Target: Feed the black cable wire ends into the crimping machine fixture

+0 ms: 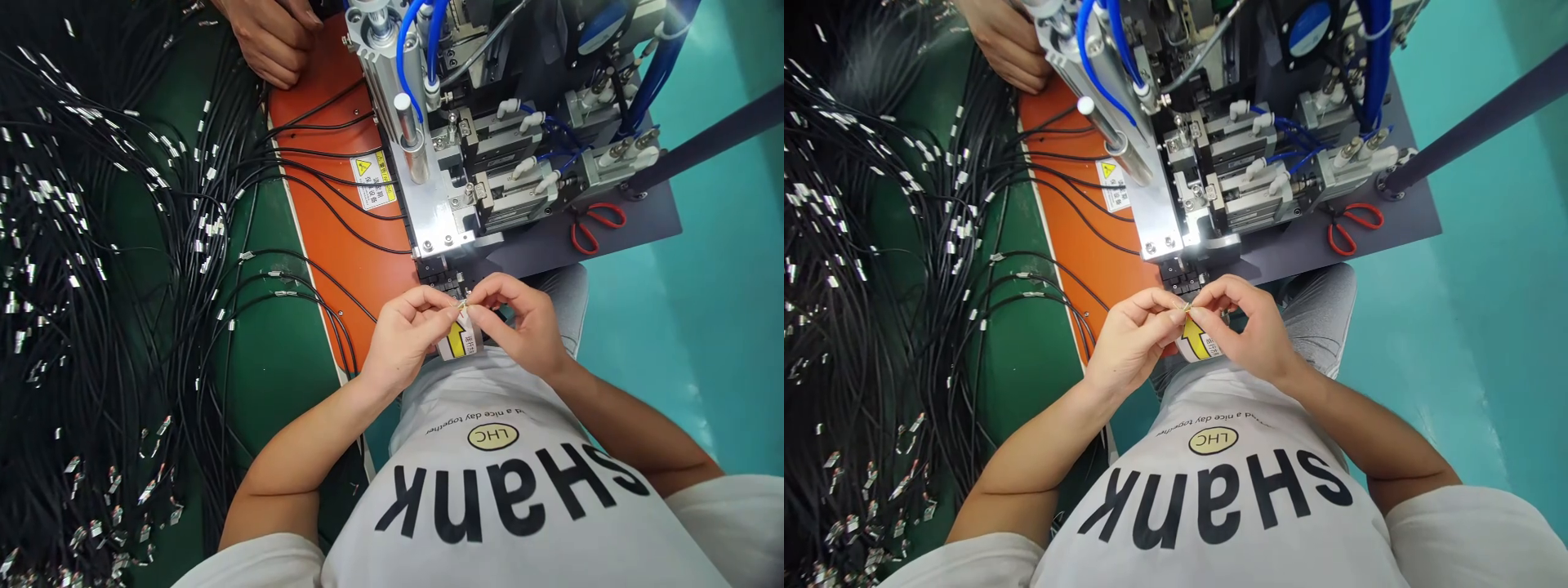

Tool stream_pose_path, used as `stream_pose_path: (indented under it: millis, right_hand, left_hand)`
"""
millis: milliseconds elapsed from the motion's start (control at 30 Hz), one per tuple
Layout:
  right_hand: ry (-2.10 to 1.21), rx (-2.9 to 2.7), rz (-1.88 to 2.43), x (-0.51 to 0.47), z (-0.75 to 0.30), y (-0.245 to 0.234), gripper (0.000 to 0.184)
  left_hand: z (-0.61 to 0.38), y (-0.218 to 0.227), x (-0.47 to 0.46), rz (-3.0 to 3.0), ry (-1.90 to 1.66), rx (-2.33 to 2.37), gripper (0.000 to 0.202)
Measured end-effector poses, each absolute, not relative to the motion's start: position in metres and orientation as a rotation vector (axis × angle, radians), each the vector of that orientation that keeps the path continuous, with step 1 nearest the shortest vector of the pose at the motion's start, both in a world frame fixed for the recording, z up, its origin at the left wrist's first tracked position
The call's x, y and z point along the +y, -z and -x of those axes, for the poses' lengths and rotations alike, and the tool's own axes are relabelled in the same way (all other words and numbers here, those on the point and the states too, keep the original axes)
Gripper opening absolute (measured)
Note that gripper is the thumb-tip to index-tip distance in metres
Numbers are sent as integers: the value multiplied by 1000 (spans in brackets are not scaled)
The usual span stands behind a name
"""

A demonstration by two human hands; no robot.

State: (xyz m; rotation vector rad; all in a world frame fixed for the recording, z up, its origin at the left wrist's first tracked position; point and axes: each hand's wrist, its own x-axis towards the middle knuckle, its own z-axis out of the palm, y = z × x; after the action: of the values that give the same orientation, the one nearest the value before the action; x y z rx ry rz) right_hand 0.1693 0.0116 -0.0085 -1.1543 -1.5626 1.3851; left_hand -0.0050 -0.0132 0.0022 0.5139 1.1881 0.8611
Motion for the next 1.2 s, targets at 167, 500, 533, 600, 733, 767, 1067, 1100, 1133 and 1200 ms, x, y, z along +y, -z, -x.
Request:
stream_pose_path:
  millis: [167,500,533,600,733,767,1067,1100,1133,1200]
  right_hand:
    - [-1360,-1569,1147,9,-168,8,10]
    - [-1371,-1495,1194,2,-163,17,9]
    - [-1384,-1490,1190,3,-165,17,9]
    - [-1420,-1488,1188,7,-168,16,9]
    - [-1397,-1522,1195,17,-173,10,9]
    - [-1375,-1549,1189,19,-174,8,8]
    - [-1289,-1687,1111,22,-173,4,11]
    - [-1285,-1694,1110,21,-173,4,11]
    - [-1282,-1700,1109,21,-173,5,10]
    - [-1273,-1712,1102,20,-173,5,10]
  left_hand:
    - [5,-3,-14,-527,-875,1157,20]
    - [0,-4,-13,-472,-967,1119,14]
    - [1,-4,-13,-475,-957,1118,15]
    - [2,-3,-13,-483,-936,1119,17]
    - [3,-2,-14,-496,-910,1146,22]
    - [3,-2,-14,-502,-902,1152,23]
    - [3,-1,-16,-534,-884,1145,20]
    - [3,-2,-16,-534,-883,1142,21]
    - [3,-2,-16,-531,-880,1138,21]
    - [4,-2,-15,-519,-880,1131,22]
